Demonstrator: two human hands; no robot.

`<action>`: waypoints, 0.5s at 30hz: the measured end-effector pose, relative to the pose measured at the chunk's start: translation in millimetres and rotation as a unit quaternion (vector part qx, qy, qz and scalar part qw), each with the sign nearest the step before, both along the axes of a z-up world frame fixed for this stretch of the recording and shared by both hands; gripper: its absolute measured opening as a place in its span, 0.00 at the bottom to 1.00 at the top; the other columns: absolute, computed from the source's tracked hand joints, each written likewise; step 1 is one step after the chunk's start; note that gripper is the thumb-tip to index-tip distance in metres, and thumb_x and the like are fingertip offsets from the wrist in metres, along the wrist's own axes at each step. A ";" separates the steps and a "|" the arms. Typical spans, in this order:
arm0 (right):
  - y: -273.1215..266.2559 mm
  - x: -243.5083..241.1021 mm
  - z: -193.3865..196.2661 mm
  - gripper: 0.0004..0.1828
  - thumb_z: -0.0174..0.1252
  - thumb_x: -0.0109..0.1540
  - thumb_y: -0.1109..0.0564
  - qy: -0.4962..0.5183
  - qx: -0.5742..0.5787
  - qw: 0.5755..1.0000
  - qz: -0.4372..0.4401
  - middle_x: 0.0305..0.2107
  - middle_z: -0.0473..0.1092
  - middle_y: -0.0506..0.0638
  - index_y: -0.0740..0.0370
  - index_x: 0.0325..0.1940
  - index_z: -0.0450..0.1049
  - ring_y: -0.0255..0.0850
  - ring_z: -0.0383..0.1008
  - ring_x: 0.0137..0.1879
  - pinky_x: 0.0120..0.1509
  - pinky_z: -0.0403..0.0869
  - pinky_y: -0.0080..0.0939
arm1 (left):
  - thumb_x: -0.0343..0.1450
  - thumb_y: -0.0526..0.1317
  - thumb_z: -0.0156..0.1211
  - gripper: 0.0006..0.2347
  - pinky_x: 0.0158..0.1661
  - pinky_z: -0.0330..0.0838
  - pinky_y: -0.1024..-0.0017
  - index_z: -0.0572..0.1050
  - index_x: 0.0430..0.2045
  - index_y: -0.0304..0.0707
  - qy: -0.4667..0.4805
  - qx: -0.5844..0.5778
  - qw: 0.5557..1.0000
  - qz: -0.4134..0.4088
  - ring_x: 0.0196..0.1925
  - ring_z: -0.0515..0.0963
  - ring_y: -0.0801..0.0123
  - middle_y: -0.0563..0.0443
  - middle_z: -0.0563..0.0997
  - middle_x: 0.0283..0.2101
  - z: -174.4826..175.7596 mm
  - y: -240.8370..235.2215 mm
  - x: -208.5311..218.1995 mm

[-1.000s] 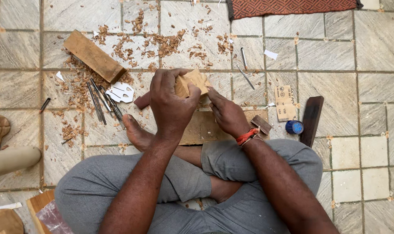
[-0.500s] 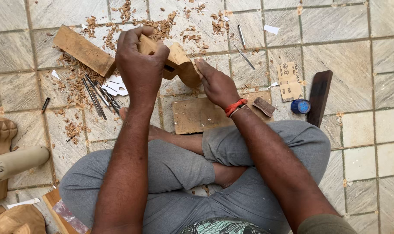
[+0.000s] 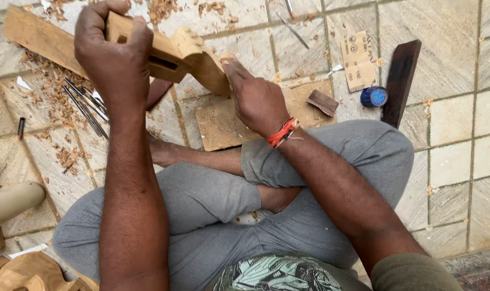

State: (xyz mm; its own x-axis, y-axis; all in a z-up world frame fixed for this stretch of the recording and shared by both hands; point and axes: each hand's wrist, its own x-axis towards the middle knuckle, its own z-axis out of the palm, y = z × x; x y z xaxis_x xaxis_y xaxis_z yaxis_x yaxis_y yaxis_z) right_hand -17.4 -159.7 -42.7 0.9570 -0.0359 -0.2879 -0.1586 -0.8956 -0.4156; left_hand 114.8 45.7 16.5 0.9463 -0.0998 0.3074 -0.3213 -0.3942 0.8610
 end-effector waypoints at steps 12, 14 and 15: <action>-28.0 10.9 1.2 0.23 0.50 0.71 0.52 0.091 0.280 0.948 -0.124 0.55 0.77 0.50 0.41 0.71 0.70 0.44 0.74 0.41 0.49 0.78 0.41 | 0.63 0.47 0.80 0.47 0.62 0.79 0.58 0.46 0.69 0.36 0.055 -0.431 0.888 0.150 0.58 0.76 0.55 0.40 0.72 0.53 -67.9 -27.7 -18.7; -21.1 11.1 11.2 0.23 0.55 0.69 0.52 0.053 0.238 0.964 -0.101 0.50 0.80 0.52 0.44 0.70 0.72 0.44 0.73 0.39 0.48 0.77 0.41 | 0.63 0.46 0.79 0.44 0.59 0.81 0.62 0.48 0.66 0.38 0.077 -0.357 0.919 0.148 0.56 0.78 0.61 0.43 0.73 0.52 -77.7 -35.8 -14.4; -17.4 11.2 12.8 0.22 0.59 0.67 0.52 -0.004 0.223 0.972 -0.072 0.49 0.80 0.52 0.47 0.67 0.74 0.41 0.75 0.41 0.48 0.77 0.39 | 0.64 0.46 0.78 0.39 0.57 0.85 0.64 0.54 0.63 0.36 0.069 -0.308 0.940 0.130 0.55 0.80 0.64 0.45 0.73 0.51 -81.9 -35.5 -11.2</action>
State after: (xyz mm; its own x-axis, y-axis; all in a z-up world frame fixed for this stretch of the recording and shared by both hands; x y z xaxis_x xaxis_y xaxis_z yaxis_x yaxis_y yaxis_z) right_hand -6.3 -177.1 -30.0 0.9537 -0.0440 -0.2975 -0.2643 -0.5945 -0.7594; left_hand 103.6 10.2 -65.5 0.9495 0.2962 0.1036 -0.1514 0.1435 0.9780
